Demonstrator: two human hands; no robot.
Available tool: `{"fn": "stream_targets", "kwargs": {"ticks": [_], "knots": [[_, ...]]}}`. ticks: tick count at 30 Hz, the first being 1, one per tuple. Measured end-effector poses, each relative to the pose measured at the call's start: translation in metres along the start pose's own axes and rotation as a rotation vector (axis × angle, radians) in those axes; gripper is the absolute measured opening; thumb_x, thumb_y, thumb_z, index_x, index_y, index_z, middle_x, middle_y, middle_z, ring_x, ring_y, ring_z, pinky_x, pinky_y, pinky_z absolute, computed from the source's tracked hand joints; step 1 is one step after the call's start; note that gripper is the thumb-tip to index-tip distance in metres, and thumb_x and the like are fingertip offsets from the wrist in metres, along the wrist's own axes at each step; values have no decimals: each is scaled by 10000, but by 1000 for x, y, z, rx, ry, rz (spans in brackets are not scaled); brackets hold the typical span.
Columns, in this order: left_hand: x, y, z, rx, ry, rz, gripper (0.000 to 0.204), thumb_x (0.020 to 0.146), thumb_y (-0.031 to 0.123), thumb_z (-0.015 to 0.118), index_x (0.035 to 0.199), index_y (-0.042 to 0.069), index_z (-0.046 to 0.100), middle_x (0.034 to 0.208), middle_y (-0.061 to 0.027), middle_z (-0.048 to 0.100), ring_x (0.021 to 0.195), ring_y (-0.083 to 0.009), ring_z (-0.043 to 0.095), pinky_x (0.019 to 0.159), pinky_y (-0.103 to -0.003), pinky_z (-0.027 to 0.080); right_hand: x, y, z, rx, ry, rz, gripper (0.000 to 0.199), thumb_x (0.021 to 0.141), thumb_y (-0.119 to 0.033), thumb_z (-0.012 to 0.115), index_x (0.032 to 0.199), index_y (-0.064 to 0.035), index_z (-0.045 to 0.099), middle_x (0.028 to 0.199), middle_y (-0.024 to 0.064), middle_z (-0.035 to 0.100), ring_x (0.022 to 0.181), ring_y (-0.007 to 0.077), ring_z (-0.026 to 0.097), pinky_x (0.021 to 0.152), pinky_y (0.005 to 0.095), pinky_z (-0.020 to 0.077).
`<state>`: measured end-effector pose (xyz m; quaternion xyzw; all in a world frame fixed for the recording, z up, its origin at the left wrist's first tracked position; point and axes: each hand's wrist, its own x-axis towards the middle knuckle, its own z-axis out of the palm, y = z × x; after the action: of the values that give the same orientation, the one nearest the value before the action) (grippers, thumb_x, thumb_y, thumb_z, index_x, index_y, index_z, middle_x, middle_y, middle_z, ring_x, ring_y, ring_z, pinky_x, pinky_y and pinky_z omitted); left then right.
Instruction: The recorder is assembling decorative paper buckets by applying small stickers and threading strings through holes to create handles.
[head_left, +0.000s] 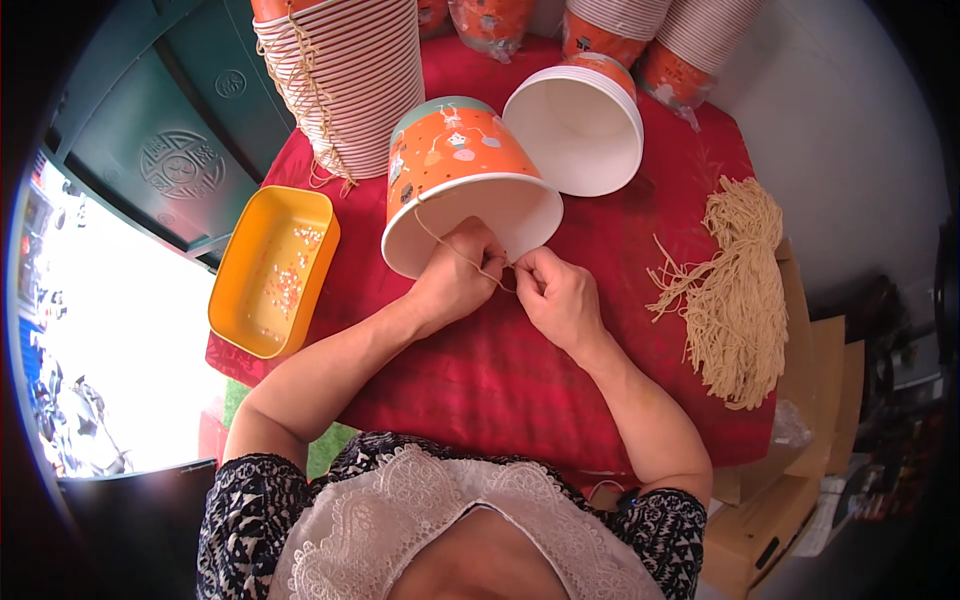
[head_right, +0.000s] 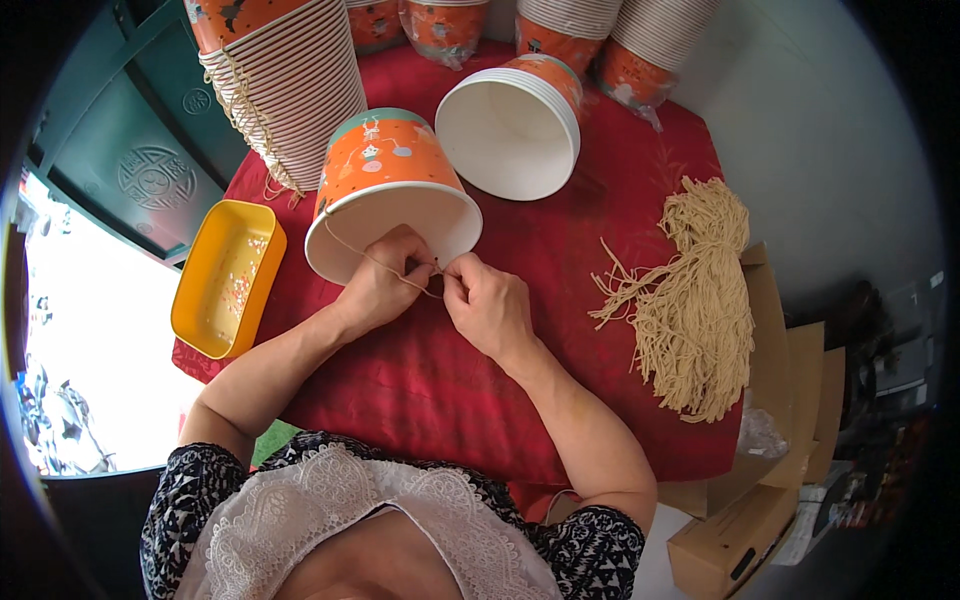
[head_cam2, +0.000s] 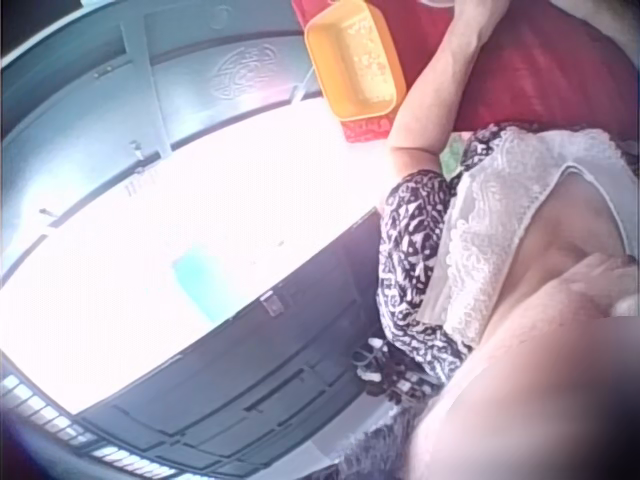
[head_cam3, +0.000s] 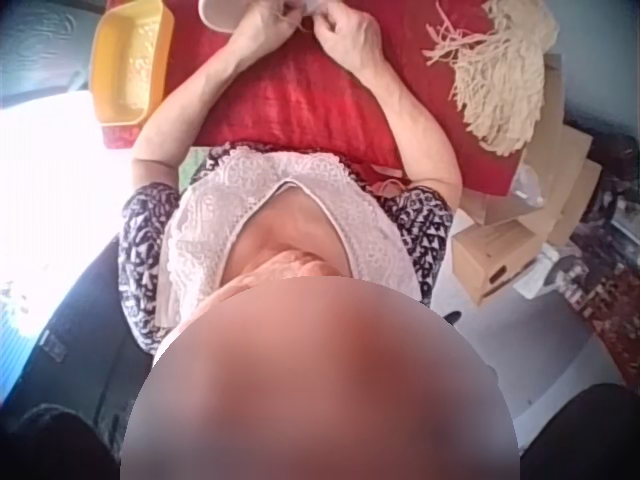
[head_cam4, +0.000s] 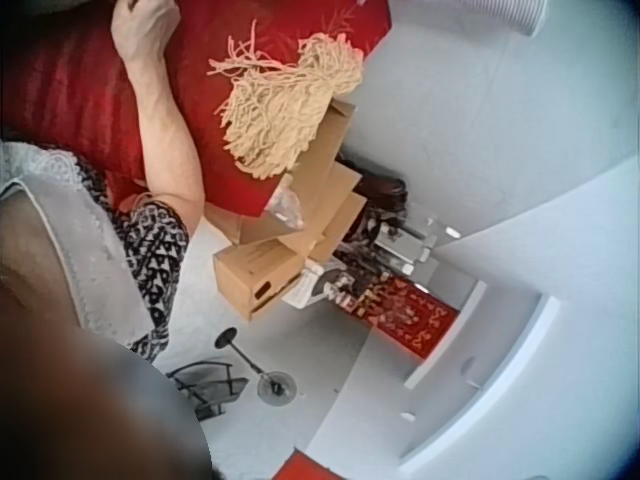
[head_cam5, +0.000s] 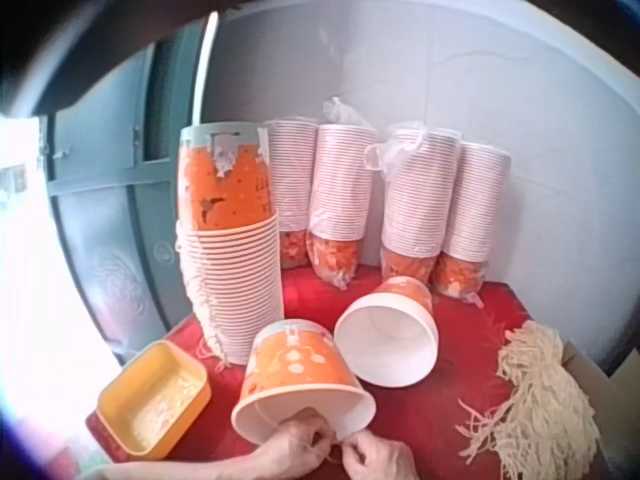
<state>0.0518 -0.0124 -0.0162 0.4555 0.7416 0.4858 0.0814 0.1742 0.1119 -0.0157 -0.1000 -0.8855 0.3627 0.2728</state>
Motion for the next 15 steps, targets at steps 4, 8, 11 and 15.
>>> {"fn": "stream_targets", "kwargs": {"ticks": [4, 8, 11, 15], "knots": [[0, -1, 0, 31, 6, 12, 12, 786, -31, 630, 782, -30, 619, 793, -135, 642, 735, -245, 645, 634, -350, 514, -2, 1, 0, -106, -34, -23, 60, 828, -28, 655, 879, -18, 625, 720, 155, 658, 629, 315, 665, 550, 386, 509], [1, 2, 3, 85, 38, 50, 34, 771, -35, 636, 765, -27, 604, 802, -139, 638, 739, -262, 639, 635, -360, 509, -3, 3, -1, -173, -50, -36, 75, 827, -35, 648, 898, -31, 624, 733, 145, 667, 654, 329, 673, 555, 408, 515], [0, 0, 5, 98, 83, 67, 51, 757, -46, 633, 748, -22, 590, 811, -143, 625, 748, -280, 627, 644, -372, 503, -4, 2, -1, -220, -62, -39, 92, 825, -29, 626, 916, -42, 619, 733, 142, 668, 656, 335, 671, 558, 421, 519], [1, 1, 7, 89, 110, 75, 75, 732, -61, 624, 725, -17, 564, 823, -154, 601, 762, -303, 603, 652, -395, 489, -4, 3, 0, -249, -74, -49, 118, 817, -18, 603, 930, -49, 614, 729, 145, 667, 653, 337, 671, 559, 434, 521]]}}
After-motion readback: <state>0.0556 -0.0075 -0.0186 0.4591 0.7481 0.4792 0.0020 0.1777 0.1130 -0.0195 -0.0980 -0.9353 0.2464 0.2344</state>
